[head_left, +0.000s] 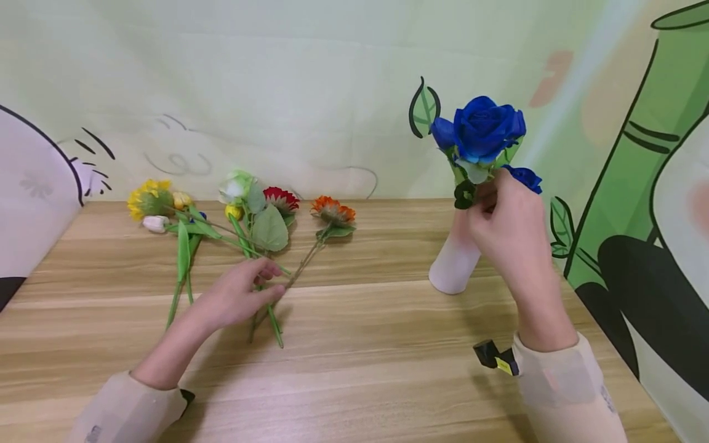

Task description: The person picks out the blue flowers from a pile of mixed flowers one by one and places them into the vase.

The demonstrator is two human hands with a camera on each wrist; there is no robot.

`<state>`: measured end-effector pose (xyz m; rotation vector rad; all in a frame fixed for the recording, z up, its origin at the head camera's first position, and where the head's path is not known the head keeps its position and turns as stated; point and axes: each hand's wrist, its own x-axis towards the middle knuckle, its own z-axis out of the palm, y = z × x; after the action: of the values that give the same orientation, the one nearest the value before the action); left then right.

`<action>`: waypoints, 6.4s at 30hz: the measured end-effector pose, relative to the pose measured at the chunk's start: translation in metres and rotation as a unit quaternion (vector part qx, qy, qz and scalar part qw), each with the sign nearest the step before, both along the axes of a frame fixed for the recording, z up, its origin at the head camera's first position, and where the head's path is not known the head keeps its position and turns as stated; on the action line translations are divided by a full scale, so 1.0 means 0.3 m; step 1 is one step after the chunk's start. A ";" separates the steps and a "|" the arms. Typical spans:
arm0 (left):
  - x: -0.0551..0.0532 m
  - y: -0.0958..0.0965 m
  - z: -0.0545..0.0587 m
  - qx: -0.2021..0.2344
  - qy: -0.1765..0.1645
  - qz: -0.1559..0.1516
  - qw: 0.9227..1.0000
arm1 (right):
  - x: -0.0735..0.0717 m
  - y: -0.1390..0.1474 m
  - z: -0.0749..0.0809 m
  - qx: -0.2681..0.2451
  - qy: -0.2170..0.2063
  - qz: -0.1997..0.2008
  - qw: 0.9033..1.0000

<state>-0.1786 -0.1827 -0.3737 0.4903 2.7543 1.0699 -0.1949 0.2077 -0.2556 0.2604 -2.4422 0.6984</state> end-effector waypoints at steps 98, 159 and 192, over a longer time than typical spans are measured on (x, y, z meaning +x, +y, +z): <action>-0.001 -0.007 0.010 -0.014 -0.004 -0.006 1.000 | -0.034 0.009 0.032 -0.003 0.173 0.055 0.983; -0.011 -0.049 0.016 -0.039 0.002 0.014 0.999 | -0.021 -0.152 -0.183 0.083 0.045 0.209 0.973; -0.022 -0.109 0.021 -0.073 -0.008 0.075 0.995 | -0.077 -0.132 -0.336 0.179 -0.200 0.161 0.950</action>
<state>-0.1854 -0.2152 -0.3675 0.2577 2.8653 0.8889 -0.2181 0.1682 -0.3563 0.7376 -2.9508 0.4659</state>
